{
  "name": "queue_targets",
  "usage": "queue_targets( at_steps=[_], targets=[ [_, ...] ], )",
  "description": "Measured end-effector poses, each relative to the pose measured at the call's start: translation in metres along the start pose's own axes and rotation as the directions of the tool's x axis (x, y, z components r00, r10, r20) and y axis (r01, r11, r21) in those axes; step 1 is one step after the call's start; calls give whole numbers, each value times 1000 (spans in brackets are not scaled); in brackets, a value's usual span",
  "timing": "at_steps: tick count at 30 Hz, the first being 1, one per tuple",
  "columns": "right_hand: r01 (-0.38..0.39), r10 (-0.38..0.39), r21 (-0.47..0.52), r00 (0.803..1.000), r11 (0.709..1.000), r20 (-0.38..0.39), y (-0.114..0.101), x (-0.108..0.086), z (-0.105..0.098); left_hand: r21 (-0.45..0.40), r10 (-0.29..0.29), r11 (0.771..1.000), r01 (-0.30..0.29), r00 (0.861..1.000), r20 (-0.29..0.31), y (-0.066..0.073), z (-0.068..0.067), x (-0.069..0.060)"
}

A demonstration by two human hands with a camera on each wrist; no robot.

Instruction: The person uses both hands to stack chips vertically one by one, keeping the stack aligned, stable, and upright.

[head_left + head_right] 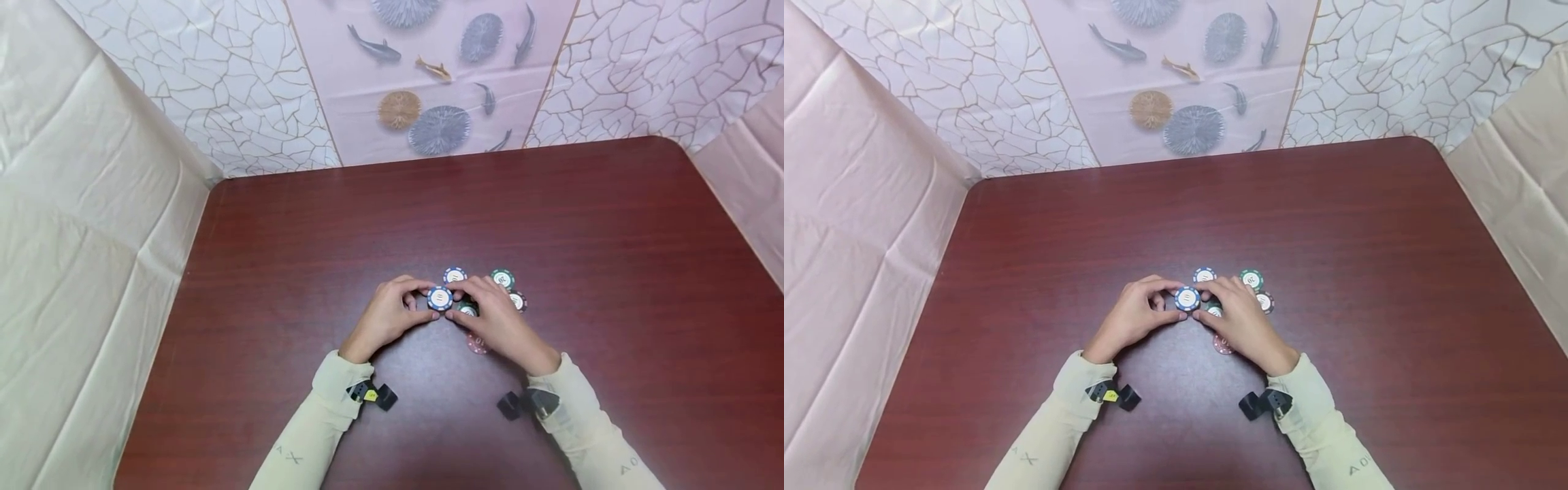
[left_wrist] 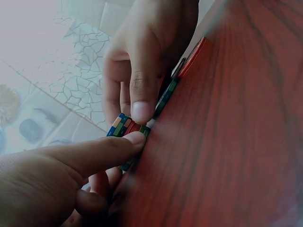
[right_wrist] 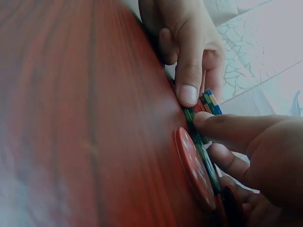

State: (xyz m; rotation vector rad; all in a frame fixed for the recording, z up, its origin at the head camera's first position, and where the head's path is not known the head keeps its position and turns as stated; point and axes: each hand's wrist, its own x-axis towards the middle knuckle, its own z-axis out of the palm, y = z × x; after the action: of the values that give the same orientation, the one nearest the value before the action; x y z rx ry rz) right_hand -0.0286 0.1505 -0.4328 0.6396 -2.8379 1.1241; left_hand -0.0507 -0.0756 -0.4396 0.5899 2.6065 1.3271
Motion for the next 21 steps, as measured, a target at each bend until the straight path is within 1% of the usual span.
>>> queue_targets(
  at_steps=[6,16,18,21],
  targets=[
    [-20,20,79,1000,997,-8,-5,0,-8,-10,0,1000,0,1000,4,0,0,1],
    [27,-10,134,993,991,-122,-3,-2,-14,-9,3,1000,-3,1000,0,1,0,1],
    [26,-7,143,992,989,-127,-2,-2,-16,-8,3,1000,-3,1000,0,1,0,1],
    [14,3,146,993,989,-116,0,-3,-19,-8,2,1000,-2,1000,2,0,1,1]
  ],
)
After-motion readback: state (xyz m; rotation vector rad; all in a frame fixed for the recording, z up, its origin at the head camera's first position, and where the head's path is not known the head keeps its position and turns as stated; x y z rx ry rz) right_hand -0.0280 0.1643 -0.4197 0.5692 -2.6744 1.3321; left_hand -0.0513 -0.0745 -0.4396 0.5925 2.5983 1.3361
